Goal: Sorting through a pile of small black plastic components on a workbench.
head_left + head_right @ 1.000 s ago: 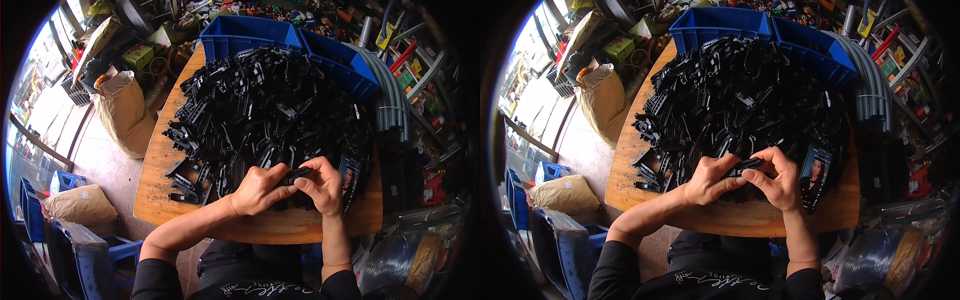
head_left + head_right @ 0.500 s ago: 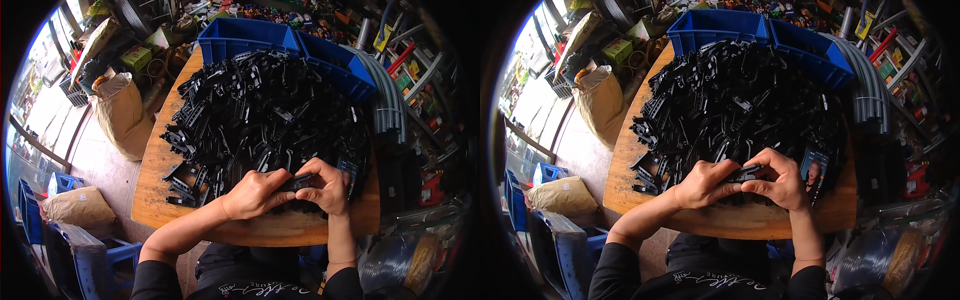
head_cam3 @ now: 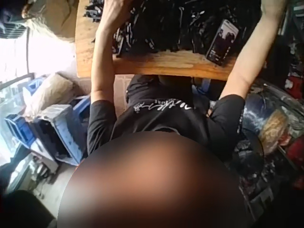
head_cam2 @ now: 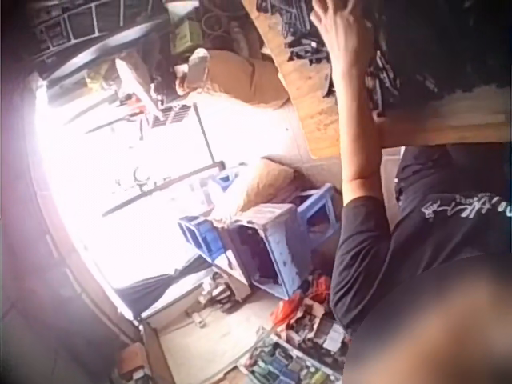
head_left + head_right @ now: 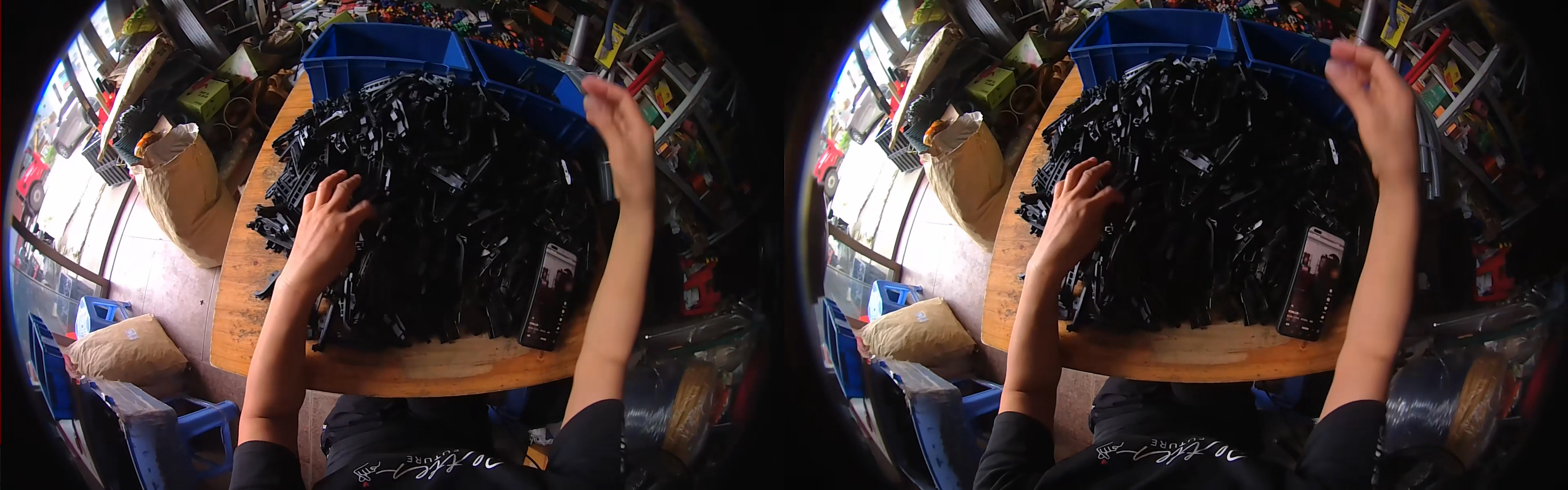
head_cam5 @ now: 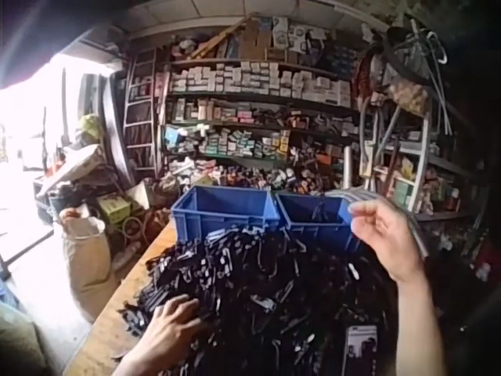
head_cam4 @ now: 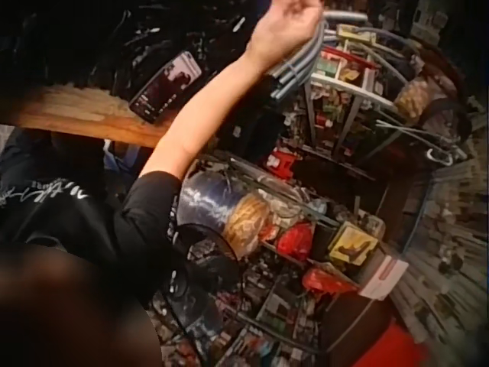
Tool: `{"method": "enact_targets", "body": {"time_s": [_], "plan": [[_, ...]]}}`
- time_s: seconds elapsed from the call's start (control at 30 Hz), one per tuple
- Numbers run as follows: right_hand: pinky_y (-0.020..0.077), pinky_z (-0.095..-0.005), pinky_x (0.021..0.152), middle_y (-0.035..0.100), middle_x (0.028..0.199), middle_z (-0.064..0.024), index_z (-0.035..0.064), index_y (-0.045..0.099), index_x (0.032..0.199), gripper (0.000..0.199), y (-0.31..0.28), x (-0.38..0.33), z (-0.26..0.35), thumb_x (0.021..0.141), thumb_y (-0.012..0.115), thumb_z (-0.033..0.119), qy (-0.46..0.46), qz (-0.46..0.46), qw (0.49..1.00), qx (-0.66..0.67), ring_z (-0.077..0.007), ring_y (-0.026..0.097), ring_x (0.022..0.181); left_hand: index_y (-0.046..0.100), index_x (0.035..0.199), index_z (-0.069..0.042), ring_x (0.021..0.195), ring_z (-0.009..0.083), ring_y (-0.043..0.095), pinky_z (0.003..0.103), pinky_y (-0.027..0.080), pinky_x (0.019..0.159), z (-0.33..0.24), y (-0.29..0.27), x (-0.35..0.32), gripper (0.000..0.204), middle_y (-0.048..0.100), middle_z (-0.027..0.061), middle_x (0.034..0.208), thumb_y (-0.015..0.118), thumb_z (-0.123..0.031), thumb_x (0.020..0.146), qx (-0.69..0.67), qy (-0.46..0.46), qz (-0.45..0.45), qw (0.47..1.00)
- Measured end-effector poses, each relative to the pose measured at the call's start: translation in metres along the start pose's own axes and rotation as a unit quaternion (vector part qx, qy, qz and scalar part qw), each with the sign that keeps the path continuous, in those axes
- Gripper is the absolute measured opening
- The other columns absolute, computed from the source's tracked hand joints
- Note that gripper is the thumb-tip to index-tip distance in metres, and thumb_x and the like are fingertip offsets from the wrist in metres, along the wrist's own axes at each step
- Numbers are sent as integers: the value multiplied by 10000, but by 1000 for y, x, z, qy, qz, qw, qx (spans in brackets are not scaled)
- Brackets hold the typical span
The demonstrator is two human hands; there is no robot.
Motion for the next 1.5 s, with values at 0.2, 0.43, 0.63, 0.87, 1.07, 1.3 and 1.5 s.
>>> {"method": "enact_targets", "body": {"time_s": [0.2,0.43,0.63,0.87,1.07,1.3,1.5], "plan": [[461,-228,762,589,894,-73,-43,586,1008,128,1,-210,2,904,552,24,57,-39,987,-143,-157,622,857,583,995,-85,1050,309,526,379,428,845,-24,1,13,347,552,129,1182,495,85,705,-120,11,-36,992],[428,-241,697,599,754,-49,-24,586,849,155,-4,-252,-24,928,513,88,193,-47,976,-91,-119,580,736,551,1031,5,807,137,605,272,465,703,-51,6,6,155,606,49,839,533,-10,878,-525,-150,71,835],[454,-277,673,604,761,-71,14,634,852,65,16,-194,-2,878,587,50,45,-75,974,-209,-189,576,735,561,1028,-19,658,119,590,247,468,634,-57,12,1,166,571,24,727,514,-101,892,-656,-215,153,707],[469,-353,698,614,825,-84,27,597,981,320,110,-171,16,695,740,45,-24,110,962,-250,-251,563,777,554,970,-30,631,128,610,243,469,573,-64,16,0,131,602,47,732,527,-135,898,-644,-231,173,708],[459,-366,747,600,866,-114,29,590,974,257,111,-168,18,735,677,-8,-38,44,984,-171,-290,557,843,572,945,-31,595,71,545,207,445,542,-66,13,-1,109,546,-1,691,572,-127,893,-576,-233,154,768],[505,-312,785,644,982,-105,-4,594,1034,221,101,-167,8,828,662,38,74,-24,997,24,-235,624,896,555,922,-10,554,70,509,236,427,514,-70,17,2,130,528,5,645,569,-138,904,-571,-211,139,781],[471,-339,651,625,812,-94,17,621,873,208,88,-195,32,697,730,33,-4,141,972,-189,-271,569,729,553,917,-5,545,75,516,248,431,514,-65,17,-2,135,542,15,636,575,-136,891,-551,-220,133,794]]}}
Point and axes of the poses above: each hand's wrist, its own x-axis towards the middle knuckle, its own y-axis out of the palm, z = x × y, the point moved 2 cm from there along x, towards the middle knuckle
